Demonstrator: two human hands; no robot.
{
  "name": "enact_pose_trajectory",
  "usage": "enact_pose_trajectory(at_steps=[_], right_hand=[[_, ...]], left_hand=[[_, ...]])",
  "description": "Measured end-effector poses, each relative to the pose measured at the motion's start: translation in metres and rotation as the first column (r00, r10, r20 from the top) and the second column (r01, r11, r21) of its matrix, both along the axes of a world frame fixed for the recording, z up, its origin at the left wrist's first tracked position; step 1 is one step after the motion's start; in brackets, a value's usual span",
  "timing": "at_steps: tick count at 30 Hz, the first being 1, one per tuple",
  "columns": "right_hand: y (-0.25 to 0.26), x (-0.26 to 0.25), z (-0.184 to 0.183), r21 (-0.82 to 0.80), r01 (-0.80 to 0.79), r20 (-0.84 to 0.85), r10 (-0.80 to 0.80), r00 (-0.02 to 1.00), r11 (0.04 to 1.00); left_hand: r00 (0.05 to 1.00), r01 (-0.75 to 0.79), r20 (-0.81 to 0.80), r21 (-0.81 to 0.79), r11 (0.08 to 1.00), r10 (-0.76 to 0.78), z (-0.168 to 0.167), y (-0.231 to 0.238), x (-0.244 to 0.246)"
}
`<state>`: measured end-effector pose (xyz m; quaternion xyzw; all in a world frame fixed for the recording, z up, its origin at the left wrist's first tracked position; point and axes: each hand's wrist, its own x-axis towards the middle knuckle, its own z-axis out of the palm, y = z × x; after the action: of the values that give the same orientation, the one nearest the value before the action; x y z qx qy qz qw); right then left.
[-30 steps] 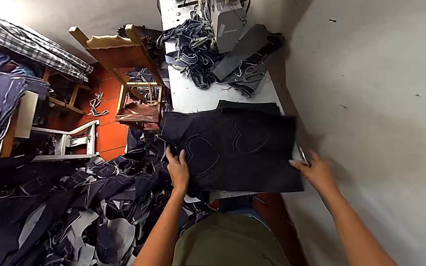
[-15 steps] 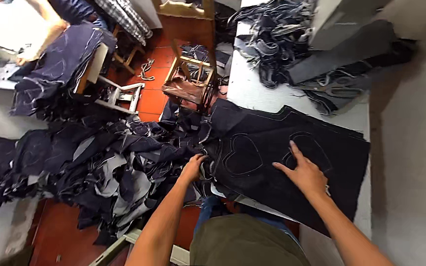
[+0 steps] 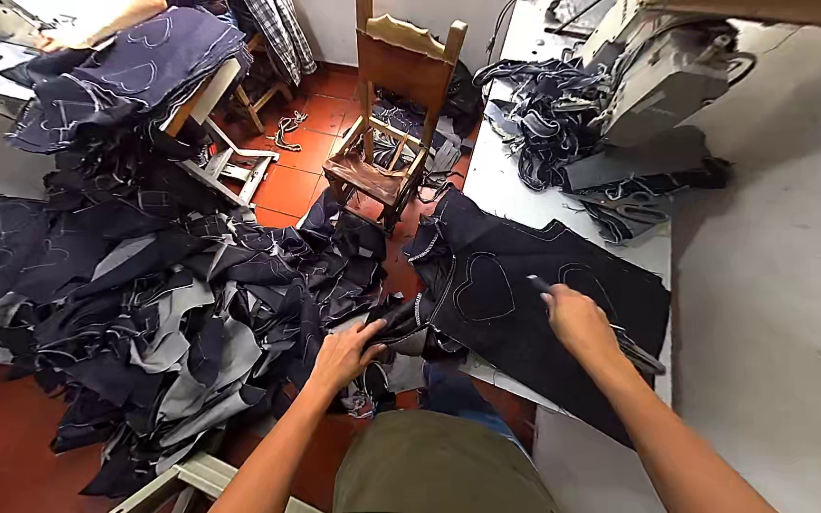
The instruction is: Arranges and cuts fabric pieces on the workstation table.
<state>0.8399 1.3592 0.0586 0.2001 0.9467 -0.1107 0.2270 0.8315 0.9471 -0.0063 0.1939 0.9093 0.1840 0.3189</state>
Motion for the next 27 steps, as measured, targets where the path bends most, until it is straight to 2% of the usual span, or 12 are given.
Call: enact_pose_trajectory(at_steps=[2, 4, 6, 9, 12, 15, 16, 20, 22, 23, 25, 27], right_hand=[[-0.059, 0.008, 0.039, -0.032, -0.122, 0.162, 0.125, 0.979, 0.992], [-0.119, 0.02, 0.053, -0.058, -0.175, 0.273, 0.185, 0.944, 0.983], [-0.157, 0.03, 0.039, -0.033, -0.211, 0.272, 0.212, 0.939, 0.977], [-0.184, 0.031, 0.011, 0.012, -0.235, 0.227, 0.227, 0.947, 0.972], [-0.19, 0.032, -0.006, 0.012, -0.276, 0.104, 0.273, 0.956, 0.961], [-0.177, 0.038, -0.029, 0.055, -0.383, -0.091, 0.387, 0.918, 0.922], [-0.172, 0.039, -0.034, 0.057, -0.394, -0.104, 0.398, 0.912, 0.917], [-0.158, 0.035, -0.026, 0.001, -0.385, 0.079, 0.384, 0.92, 0.923], [-0.142, 0.038, -0.019, -0.038, -0.355, 0.004, 0.355, 0.935, 0.934], [-0.13, 0.043, -0.015, -0.084, -0.32, -0.093, 0.312, 0.946, 0.944], [-0.095, 0.062, -0.01, -0.24, -0.247, -0.302, 0.17, 0.938, 0.939], [-0.065, 0.097, -0.017, -0.459, -0.215, -0.426, -0.002, 0.905, 0.862]], left_hand=[[0.993, 0.063, 0.1, -0.069, 0.996, -0.056, 0.024, 0.004, -0.007], [0.965, 0.137, 0.243, -0.14, 0.981, -0.1, 0.049, 0.011, -0.018], [0.94, 0.192, 0.309, -0.122, 0.974, -0.146, 0.064, 0.013, -0.023], [0.916, 0.226, 0.345, -0.017, 0.974, -0.206, 0.07, 0.011, -0.023], [0.893, 0.172, 0.41, 0.076, 0.982, -0.188, 0.064, 0.011, -0.021], [0.869, 0.14, 0.452, 0.169, 0.976, -0.203, 0.052, 0.013, -0.016], [0.866, 0.129, 0.453, 0.206, 0.97, -0.211, 0.046, 0.012, -0.013], [0.864, 0.123, 0.451, 0.248, 0.961, -0.227, 0.031, 0.004, 0.002], [0.875, 0.081, 0.44, 0.282, 0.956, -0.204, 0.035, -0.012, 0.009], [0.886, 0.024, 0.429, 0.334, 0.942, -0.175, 0.042, -0.024, 0.013], [0.906, -0.147, 0.411, 0.533, 0.833, -0.103, 0.071, -0.045, 0.024], [0.921, -0.28, 0.381, 0.789, 0.547, -0.078, 0.119, -0.054, 0.037]])
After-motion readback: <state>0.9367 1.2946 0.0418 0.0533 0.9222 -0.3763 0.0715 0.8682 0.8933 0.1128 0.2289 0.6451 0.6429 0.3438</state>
